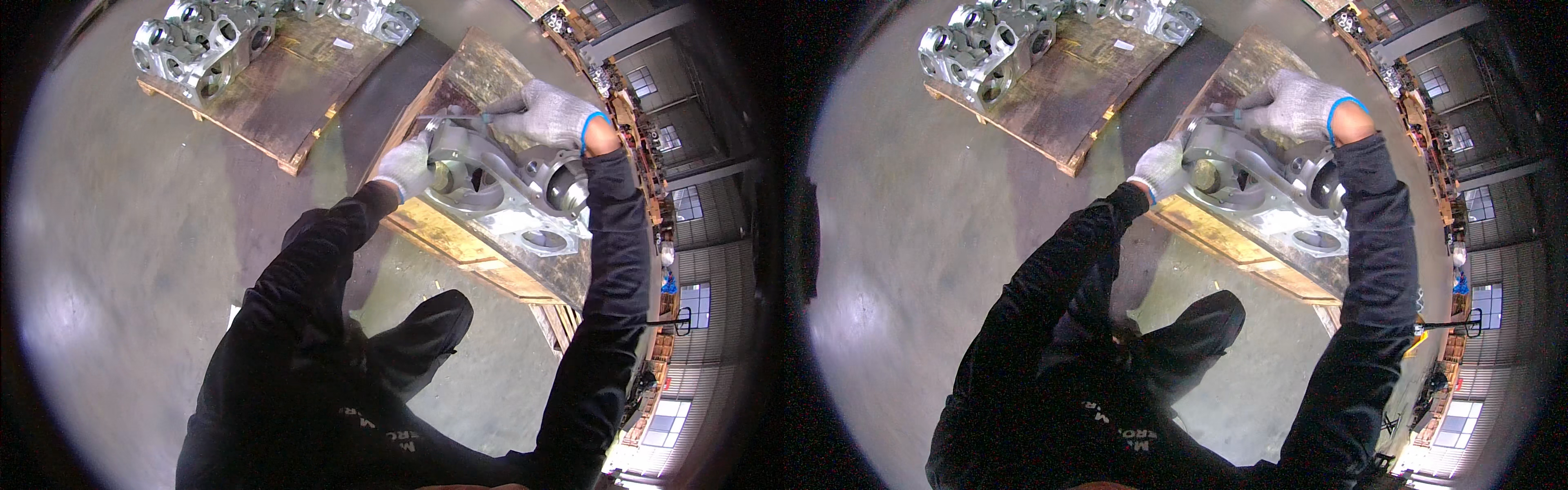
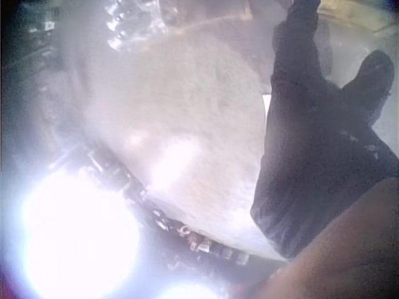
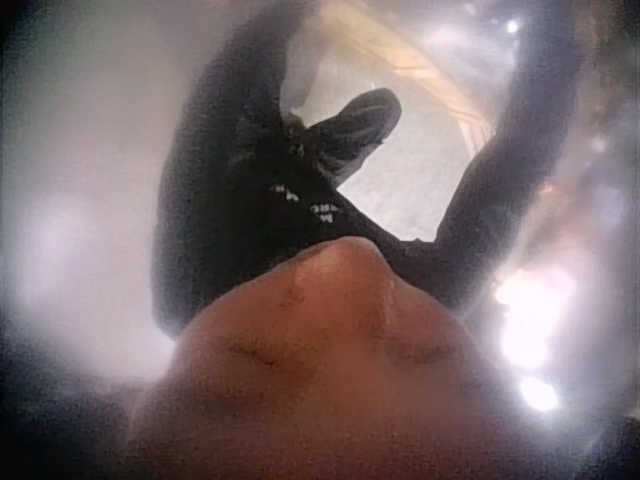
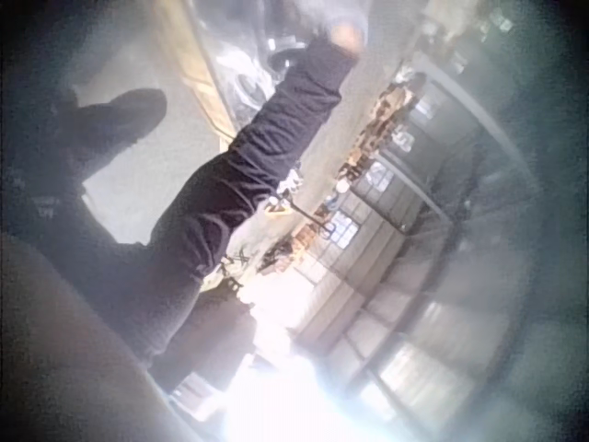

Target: The person uses a metal file to deburr the edges and surfaces of a large cast metal component on a wooden pallet. They repeatedly reposition the part and file different areas, then place the finished part on a stack of similar components.

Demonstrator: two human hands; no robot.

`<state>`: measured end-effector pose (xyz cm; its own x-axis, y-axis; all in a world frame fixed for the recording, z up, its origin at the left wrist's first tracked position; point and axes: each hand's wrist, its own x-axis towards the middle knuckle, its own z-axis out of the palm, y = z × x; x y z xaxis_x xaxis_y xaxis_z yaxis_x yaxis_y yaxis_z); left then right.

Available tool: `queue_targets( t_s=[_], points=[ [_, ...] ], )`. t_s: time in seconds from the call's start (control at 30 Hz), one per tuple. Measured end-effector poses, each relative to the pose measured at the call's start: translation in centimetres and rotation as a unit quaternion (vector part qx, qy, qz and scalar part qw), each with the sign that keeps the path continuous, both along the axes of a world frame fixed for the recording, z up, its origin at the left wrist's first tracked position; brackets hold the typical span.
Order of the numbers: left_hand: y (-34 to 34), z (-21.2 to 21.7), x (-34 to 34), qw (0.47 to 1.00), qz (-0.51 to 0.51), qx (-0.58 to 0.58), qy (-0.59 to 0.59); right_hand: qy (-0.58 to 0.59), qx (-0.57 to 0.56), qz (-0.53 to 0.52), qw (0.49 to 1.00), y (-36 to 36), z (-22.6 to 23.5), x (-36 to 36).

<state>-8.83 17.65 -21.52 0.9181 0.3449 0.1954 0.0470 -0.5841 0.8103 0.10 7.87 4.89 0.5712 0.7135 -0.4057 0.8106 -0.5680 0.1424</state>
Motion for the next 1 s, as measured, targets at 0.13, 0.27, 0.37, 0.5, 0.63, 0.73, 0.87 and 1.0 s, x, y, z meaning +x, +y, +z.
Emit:
queue_targets(
  t_s=[0.13,0.27,0.37,0.5,0.63,0.73,0.87,1.0],
  points=[
    [0.1,-0.7,0.5,1.000,-0.005,0.014,-0.013,0.009,0.040,-0.011,0.999,-0.2,0.1,0.2],
    [0.2,-1.0,0.6,0.999,-0.010,0.028,-0.021,-0.039,-0.025,0.016,0.999,0.3,2.2,-0.7],
    [0.2,-0.7,0.5,1.000,-0.006,0.017,0.000,0.034,0.032,-0.016,0.999,0.4,1.3,-2.2],
    [0.4,-0.2,0.4,0.999,-0.013,0.036,0.015,-0.009,0.051,0.042,0.998,0.1,0.0,-3.1],
    [0.1,-0.2,0.1,1.000,-0.009,0.019,-0.001,-0.127,0.008,0.009,0.992,-1.7,-0.6,-3.7],
    [0.2,0.0,0.2,1.000,-0.008,0.019,0.005,-0.129,0.058,0.061,0.988,-2.5,-0.9,-4.3],
    [0.4,-0.5,0.1,1.000,-0.024,0.019,0.008,-0.140,0.074,0.110,0.981,-2.8,-1.7,-5.0],
    [-0.6,-2.7,-2.3,0.994,0.046,0.016,-0.098,-0.148,0.063,0.117,0.980,-2.9,-2.4,-5.8]
  ],
)
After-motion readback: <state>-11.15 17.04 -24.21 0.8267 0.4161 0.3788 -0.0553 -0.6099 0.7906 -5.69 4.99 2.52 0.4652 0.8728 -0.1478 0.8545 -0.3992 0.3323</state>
